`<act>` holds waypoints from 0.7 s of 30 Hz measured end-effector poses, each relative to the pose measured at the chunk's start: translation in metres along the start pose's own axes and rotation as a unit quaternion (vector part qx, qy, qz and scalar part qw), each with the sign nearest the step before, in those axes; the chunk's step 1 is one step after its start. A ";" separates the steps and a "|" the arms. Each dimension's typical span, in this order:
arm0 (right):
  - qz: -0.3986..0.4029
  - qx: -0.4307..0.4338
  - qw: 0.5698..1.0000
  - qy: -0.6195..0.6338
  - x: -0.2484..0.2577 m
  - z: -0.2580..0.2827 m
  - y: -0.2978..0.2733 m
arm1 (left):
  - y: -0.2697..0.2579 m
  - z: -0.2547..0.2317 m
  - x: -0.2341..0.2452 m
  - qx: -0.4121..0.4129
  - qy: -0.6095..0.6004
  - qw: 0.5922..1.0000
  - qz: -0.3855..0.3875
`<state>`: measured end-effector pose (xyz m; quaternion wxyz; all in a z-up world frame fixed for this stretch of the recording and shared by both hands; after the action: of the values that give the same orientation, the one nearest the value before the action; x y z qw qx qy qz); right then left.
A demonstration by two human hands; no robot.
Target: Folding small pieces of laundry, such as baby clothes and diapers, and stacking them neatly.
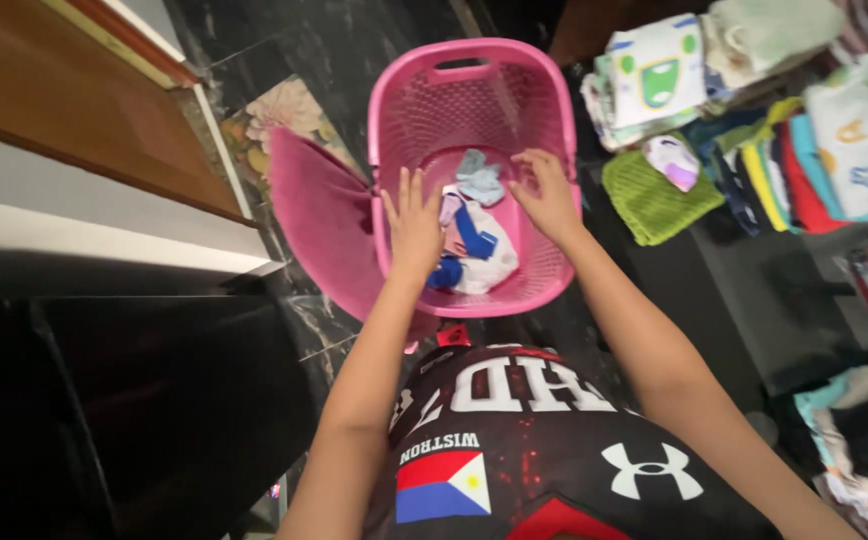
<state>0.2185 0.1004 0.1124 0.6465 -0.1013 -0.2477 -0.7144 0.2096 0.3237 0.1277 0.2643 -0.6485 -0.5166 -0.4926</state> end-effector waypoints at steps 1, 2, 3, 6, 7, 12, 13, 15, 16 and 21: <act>0.003 0.001 1.000 0.001 -0.022 -0.036 0.004 | -0.007 0.015 -0.012 0.003 0.001 1.000 -0.001; 0.025 -0.039 0.999 0.016 -0.045 -0.079 0.011 | -0.010 0.026 -0.025 -0.012 0.024 1.000 0.003; 0.048 -0.080 0.995 0.030 -0.066 -0.122 0.019 | -0.012 0.035 -0.039 -0.027 0.047 0.998 0.006; 0.066 -0.153 0.985 0.040 -0.131 -0.272 0.014 | -0.012 0.042 -0.067 -0.070 0.073 0.995 -0.012; 0.065 -0.149 0.986 0.037 -0.140 -0.289 0.011 | -0.006 0.037 -0.063 -0.071 0.072 0.995 -0.017; 0.107 -0.273 0.955 -0.039 -0.183 -0.373 -0.020 | 0.025 0.015 -0.060 -0.073 0.056 0.991 0.095; 0.110 -0.274 0.954 -0.041 -0.186 -0.372 -0.019 | 0.028 0.019 -0.071 -0.070 0.054 0.991 0.096; 0.062 -0.291 0.954 -0.045 -0.189 -0.372 -0.010 | 0.036 0.030 -0.090 -0.077 0.077 0.990 0.093; 0.067 -0.291 0.953 -0.044 -0.200 -0.387 -0.008 | 0.035 0.034 -0.097 -0.072 0.077 0.990 0.094; 0.048 -0.380 0.924 -0.012 -0.233 -0.443 -0.003 | 0.033 0.038 -0.110 -0.059 0.111 0.990 0.064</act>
<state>0.3264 0.0890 -0.3760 0.5903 -0.3597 0.0393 -0.7215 0.2561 0.3007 0.0185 0.3127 -0.6362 -0.4115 -0.5729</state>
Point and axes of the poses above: each hand's wrist, its own y-axis towards the middle knuckle, its own x-axis out of the back of the hand, z = x × y, the point moved 8 cm from there along y, towards the middle knuckle, and after that the axes turned 2 degrees about -x, right-handed, at the moved point
